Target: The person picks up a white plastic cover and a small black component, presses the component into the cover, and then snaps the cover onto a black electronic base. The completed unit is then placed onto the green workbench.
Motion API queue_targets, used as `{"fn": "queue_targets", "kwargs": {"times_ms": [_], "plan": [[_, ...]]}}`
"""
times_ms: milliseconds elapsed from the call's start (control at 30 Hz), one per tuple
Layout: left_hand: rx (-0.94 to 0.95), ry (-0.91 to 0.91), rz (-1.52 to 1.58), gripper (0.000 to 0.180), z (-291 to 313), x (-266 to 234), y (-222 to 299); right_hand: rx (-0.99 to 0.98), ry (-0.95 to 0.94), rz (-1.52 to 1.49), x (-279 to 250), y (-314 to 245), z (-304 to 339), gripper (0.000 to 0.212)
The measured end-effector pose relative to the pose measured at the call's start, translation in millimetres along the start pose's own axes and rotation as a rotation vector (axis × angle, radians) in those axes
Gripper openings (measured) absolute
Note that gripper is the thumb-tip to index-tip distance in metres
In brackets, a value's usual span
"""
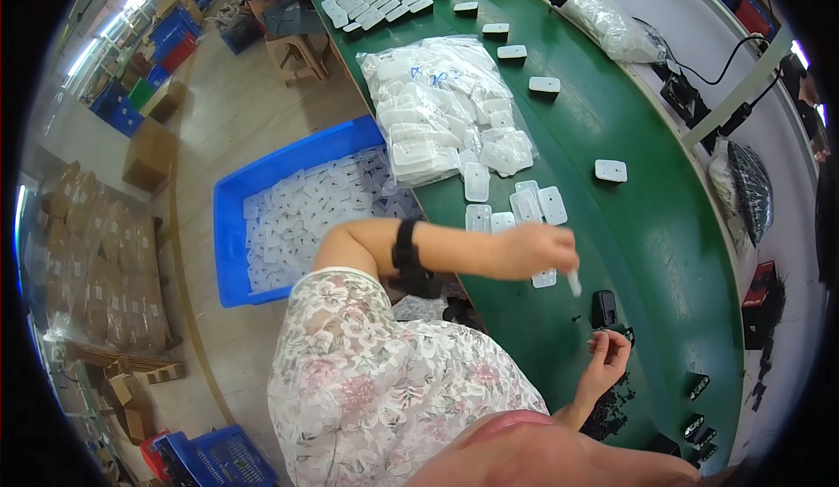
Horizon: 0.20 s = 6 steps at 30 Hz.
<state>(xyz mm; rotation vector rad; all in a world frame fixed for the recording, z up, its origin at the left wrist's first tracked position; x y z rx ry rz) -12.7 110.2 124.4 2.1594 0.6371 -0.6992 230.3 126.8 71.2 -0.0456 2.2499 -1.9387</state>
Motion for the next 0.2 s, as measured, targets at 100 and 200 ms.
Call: {"fn": "queue_targets", "kwargs": {"times_ms": [100, 200], "plan": [[0.061, 0.004, 0.088, 0.016, 7, 45, 21, -0.007, 0.123, -0.099, -11, 1, -2, 0.009], [0.207, 0.064, 0.073, 0.018, -1, 55, 51, 0.032, 0.207, -0.172, -12, 12, -9, 0.013]]}}
Point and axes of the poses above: each hand's wrist, its own z-axis away from the middle knuckle, its own x-axis out of the palm, y = z × x, the point moved 10 cm from there along -z, towards the middle knuckle, and after that the axes turned 12 degrees about -z, right-handed, at the moved point
